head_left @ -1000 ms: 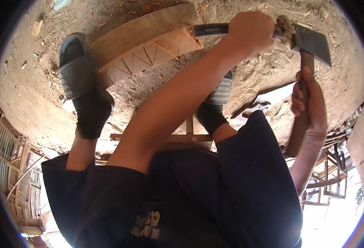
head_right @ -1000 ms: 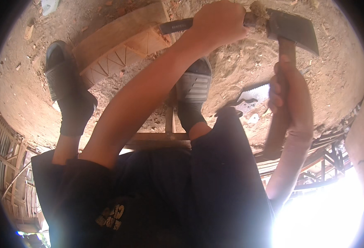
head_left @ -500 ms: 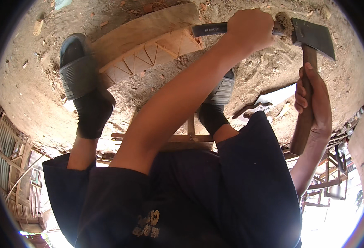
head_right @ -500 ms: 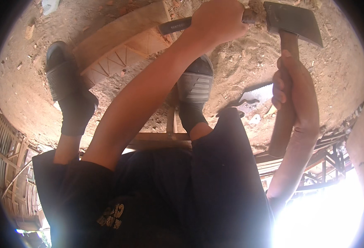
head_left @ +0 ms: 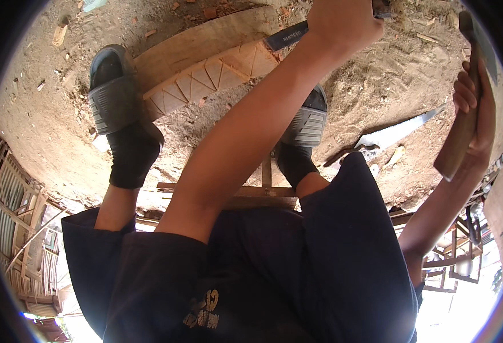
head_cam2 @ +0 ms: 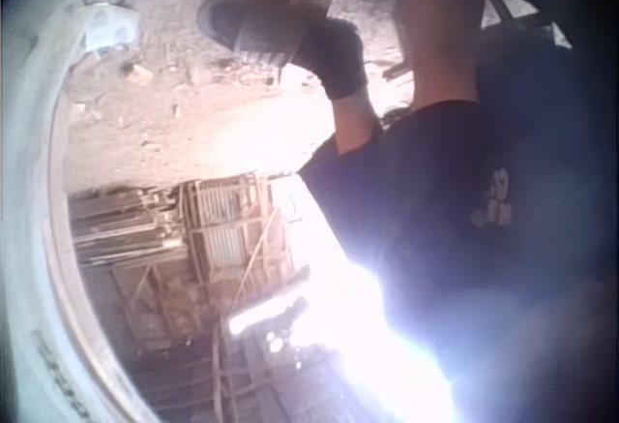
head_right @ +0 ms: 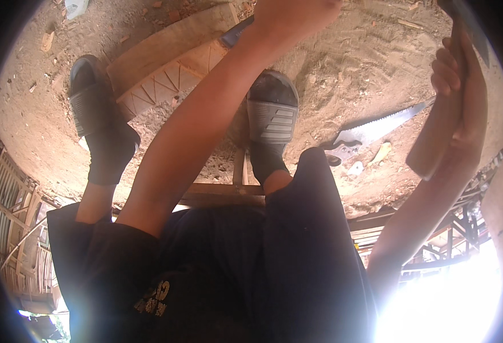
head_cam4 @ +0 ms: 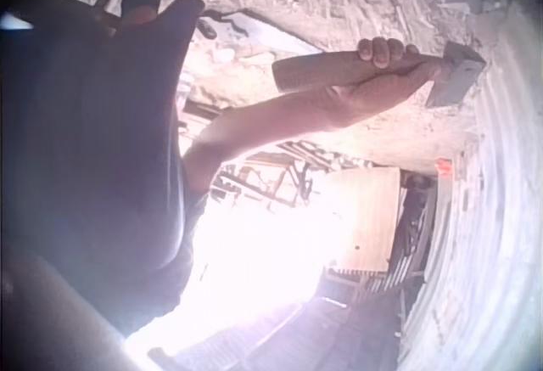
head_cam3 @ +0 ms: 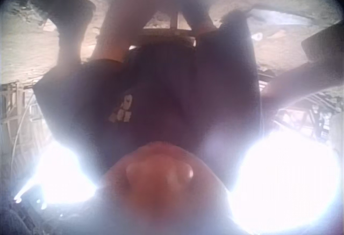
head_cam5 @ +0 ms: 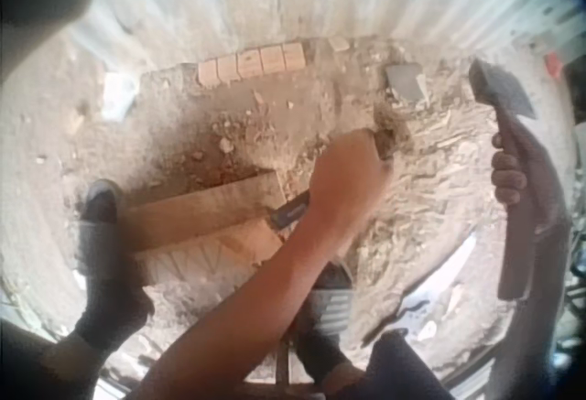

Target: The person uses a chisel and mallet to carve a pattern into a piece of wood placed on a low wooden stool. They repeatedly strike the chisel to remove wood shavings and occasionally clear debris from the carved area.

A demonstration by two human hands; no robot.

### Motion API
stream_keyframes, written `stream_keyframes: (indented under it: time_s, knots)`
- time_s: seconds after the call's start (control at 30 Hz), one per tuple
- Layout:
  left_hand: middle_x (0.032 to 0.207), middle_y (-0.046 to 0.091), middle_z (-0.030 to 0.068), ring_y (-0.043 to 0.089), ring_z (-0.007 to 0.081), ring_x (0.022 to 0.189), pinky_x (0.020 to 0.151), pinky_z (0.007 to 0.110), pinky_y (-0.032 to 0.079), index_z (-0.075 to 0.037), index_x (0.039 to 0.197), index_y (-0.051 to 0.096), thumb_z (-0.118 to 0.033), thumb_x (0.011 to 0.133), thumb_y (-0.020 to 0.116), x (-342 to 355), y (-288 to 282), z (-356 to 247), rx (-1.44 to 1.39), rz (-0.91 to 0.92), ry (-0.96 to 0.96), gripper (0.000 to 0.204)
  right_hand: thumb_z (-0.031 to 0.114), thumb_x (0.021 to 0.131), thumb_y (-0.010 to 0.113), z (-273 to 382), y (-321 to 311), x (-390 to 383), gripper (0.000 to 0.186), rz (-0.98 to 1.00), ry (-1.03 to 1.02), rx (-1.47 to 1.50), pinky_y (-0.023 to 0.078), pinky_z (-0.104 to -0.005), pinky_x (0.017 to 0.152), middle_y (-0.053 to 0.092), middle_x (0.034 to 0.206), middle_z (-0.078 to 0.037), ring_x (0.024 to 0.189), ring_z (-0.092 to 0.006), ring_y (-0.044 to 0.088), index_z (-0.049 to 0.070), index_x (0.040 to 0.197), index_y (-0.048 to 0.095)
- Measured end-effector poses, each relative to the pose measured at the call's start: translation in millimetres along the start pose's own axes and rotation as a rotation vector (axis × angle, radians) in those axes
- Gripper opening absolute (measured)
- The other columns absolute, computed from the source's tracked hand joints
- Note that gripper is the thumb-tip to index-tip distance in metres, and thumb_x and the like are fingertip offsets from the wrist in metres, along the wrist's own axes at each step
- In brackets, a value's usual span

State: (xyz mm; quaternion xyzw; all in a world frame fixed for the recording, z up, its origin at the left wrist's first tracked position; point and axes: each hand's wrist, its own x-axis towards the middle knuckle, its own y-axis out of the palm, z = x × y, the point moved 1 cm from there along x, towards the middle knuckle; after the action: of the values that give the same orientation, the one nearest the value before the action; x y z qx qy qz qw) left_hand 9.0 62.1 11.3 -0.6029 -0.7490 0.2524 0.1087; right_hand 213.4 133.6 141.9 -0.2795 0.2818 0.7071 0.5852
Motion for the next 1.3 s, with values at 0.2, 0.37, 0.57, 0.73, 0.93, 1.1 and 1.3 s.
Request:
stream_keyframes:
  time_s: [0.2,0.37,0.57,0.73,0.93,1.1,1.3]
  knots:
    - [0.079,0.064,0.025,0.064,0.0405,0.077,0.071,0.049,0.051,0.003,0.081,0.063,-0.017,0.078,0.059,-2.3,1.2,11.4,0.072,-0.017,0.004,0.021,0.037,0.091,0.061,-3.9,63.9,-12.9,0.03,-0.064,0.223,-0.66,0.027,-0.0156,0.038,0.045,0.055,0.009,0.04,-0.0004,0.035,0.008,0.094,0.054]
    - [0.08,0.064,0.0251,0.064,0.0404,0.077,0.071,0.048,0.051,0.003,0.081,0.063,-0.016,0.077,0.06,-2.7,1.8,12.9,0.087,-0.04,-0.027,0.019,0.023,0.101,0.047,18.0,54.4,10.1,0.018,0.003,0.064,-0.344,0.03,-0.0145,0.039,0.045,0.071,0.005,0.047,0.0,0.037,0.006,0.103,0.051]
    - [0.079,0.064,0.0255,0.064,0.0402,0.077,0.071,0.048,0.051,0.003,0.081,0.063,-0.015,0.076,0.061,4.4,4.3,4.2,0.038,-0.044,-0.006,0.019,0.031,0.1,0.048,11.8,41.7,26.2,0.023,-0.064,0.053,-0.374,0.025,-0.0168,0.034,0.04,0.062,0.006,0.04,-0.0011,0.035,0.009,0.097,0.051]
    - [0.081,0.064,0.0253,0.064,0.0397,0.079,0.072,0.048,0.051,0.003,0.081,0.064,-0.015,0.076,0.062,-2.3,-6.3,11.9,0.048,-0.021,-0.065,0.018,0.035,0.099,0.05,10.6,69.0,0.7,0.028,-0.092,0.317,-0.778,0.031,-0.0142,0.031,0.041,0.057,0.007,0.037,0.0001,0.034,0.007,0.097,0.051]
    - [0.081,0.064,0.0252,0.064,0.04,0.08,0.073,0.048,0.05,0.003,0.081,0.064,-0.014,0.077,0.062,5.4,4.6,14.4,0.041,-0.079,-0.046,0.018,0.029,0.099,0.049,18.4,73.5,10.9,0.023,-0.089,-0.013,-0.275,0.035,-0.0157,0.044,0.043,0.058,0.008,0.046,-0.0014,0.039,0.007,0.101,0.054]
    - [0.081,0.064,0.0242,0.063,0.0406,0.08,0.072,0.048,0.05,0.003,0.081,0.064,-0.014,0.077,0.062,-2.2,7.9,32.9,0.118,-0.01,-0.049,0.018,0.029,0.097,0.054,-2.3,88.2,6.5,0.02,0.072,0.335,-0.689,0.034,-0.0143,0.036,0.041,0.056,0.008,0.04,0.0011,0.037,0.009,0.1,0.055]
    - [0.081,0.063,0.025,0.063,0.0416,0.08,0.074,0.049,0.049,0.003,0.08,0.063,-0.015,0.078,0.061,4.9,16.3,32.6,0.045,-0.118,-0.067,0.018,0.029,0.097,0.055,-3.9,82.2,17.9,0.023,-0.018,0.177,-0.317,0.033,-0.0138,0.036,0.042,0.062,0.006,0.043,0.0014,0.038,0.006,0.101,0.053]
